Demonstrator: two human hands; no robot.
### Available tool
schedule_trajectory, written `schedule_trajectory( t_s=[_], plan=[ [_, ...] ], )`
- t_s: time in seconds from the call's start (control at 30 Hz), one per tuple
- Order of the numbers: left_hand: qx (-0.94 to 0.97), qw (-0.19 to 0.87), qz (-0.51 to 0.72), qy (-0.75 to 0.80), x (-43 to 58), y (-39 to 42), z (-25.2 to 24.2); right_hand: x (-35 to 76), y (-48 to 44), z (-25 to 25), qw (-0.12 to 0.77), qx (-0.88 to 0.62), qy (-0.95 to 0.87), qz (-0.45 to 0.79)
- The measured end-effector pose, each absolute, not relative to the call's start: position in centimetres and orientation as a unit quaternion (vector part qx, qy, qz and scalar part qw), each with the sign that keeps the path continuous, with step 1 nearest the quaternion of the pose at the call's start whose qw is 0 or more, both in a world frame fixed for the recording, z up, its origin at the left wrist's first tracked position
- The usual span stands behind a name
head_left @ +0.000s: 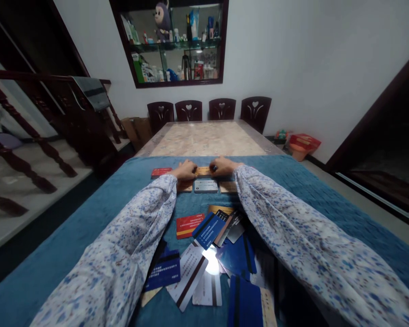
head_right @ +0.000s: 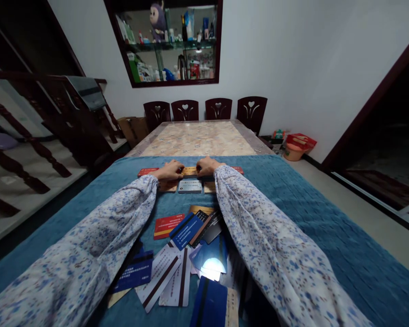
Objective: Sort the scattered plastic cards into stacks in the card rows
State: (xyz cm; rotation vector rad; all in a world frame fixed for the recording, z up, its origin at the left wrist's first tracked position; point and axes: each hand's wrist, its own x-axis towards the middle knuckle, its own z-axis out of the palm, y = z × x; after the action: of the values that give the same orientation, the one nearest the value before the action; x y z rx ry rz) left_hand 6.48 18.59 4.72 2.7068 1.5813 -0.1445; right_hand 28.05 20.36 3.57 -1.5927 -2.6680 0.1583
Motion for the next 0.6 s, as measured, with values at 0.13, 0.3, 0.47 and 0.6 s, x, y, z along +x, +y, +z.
schedule_trajectory(
  t_s=[0.13, 0.3, 0.47, 0.6],
  plan=[
    [0.862, 0.006, -0.053, 0.504, 6.31, 19.08, 4.49, 28.17, 20.6, 3.3, 0.013, -0.509, -0.859, 0.051],
    [0.864, 0.011, -0.061, 0.5, 6.16, 19.35, 4.18, 27.98, 20.48, 3.11, 0.007, -0.503, -0.863, 0.047],
    [0.869, 0.005, -0.038, 0.494, 6.12, 19.08, 4.08, 27.76, 20.12, 3.21, 0.006, -0.497, -0.867, 0.034],
    [0.867, 0.003, -0.043, 0.496, 6.15, 19.02, 4.21, 27.74, 20.02, 3.25, 0.01, -0.502, -0.864, 0.034]
  ],
)
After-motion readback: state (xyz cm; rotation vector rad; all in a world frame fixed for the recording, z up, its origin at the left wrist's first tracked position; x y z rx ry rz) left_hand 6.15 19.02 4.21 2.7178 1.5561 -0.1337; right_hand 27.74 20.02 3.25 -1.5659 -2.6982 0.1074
